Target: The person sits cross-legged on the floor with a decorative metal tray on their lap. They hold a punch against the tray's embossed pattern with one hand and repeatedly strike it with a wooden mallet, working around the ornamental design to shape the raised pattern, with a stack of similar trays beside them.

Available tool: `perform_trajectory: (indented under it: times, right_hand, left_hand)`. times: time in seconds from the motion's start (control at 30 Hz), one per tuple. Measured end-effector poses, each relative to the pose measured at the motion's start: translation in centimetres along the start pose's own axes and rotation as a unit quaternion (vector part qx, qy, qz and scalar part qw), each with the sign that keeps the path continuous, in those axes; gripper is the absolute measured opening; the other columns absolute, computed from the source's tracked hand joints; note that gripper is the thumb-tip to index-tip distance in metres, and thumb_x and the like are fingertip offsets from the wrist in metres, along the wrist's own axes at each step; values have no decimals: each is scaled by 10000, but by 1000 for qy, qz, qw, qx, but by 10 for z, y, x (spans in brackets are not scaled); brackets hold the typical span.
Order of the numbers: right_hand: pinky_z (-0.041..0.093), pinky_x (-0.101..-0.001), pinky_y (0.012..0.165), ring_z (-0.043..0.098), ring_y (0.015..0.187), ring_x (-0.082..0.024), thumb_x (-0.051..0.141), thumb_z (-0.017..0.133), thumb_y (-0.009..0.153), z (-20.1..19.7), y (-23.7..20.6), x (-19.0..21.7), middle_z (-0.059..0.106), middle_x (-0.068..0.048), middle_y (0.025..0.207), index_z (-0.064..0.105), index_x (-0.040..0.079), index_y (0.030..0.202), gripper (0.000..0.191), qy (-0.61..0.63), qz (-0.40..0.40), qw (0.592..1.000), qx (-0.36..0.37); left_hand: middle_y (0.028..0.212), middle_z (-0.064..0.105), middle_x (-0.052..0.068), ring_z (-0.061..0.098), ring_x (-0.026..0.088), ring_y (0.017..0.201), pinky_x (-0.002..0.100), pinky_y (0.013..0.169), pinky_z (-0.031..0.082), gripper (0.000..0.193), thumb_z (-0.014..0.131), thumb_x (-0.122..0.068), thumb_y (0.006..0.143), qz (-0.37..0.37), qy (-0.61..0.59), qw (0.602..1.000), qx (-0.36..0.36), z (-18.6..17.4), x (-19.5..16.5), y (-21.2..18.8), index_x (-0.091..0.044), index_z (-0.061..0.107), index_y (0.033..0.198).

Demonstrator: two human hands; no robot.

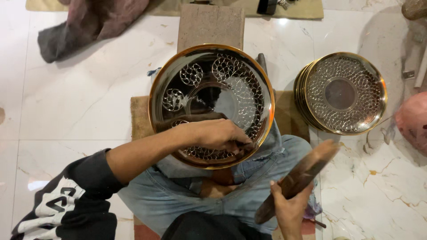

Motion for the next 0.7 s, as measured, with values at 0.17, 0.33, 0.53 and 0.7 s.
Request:
perform_trajectory:
  times: [0.17,0.33,0.53,0.7]
  right_hand:
    - [544,-463,838,703,976,-396,198,821,758,-8,31,46,698,-279,1129,342,186,1588,958,-117,-77,989,45]
    - [558,-502,843,708,996,-449,214,800,782,-21,69,87,712,-255,1127,346,291,1584,925,-215,-102,962,130]
    - [552,-531,786,704,907,-450,222,767,782,-23,94,118,698,-248,1075,337,282,1573,902,-247,-170,940,162]
    - [549,-535,795,696,884,-435,200,765,813,-21,87,133,695,-171,1034,368,332,1466,776,-363,-210,881,220]
  left_hand:
    - [1126,744,134,715,333,1003,435,860,559,448,745,-134,855,19,37,992,-118,-8,-1,-15,-83,667,1293]
    - [1003,705,156,695,365,948,453,845,540,376,734,-117,869,-23,54,976,-209,-3,1,-31,-43,660,1230]
    - [1010,691,180,679,382,927,443,797,531,406,726,-73,849,-41,43,946,-318,0,-1,-46,-38,657,1247]
    - [1010,709,176,719,329,912,393,804,566,407,678,12,878,-66,17,917,-392,0,-4,-58,-37,648,1281]
Point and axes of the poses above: each hand's wrist, its own y-axis towards the middle knuckle, its own z-axis out of the palm, x = y × z, the point moved 6 cm from there along y, towards the middle knuckle
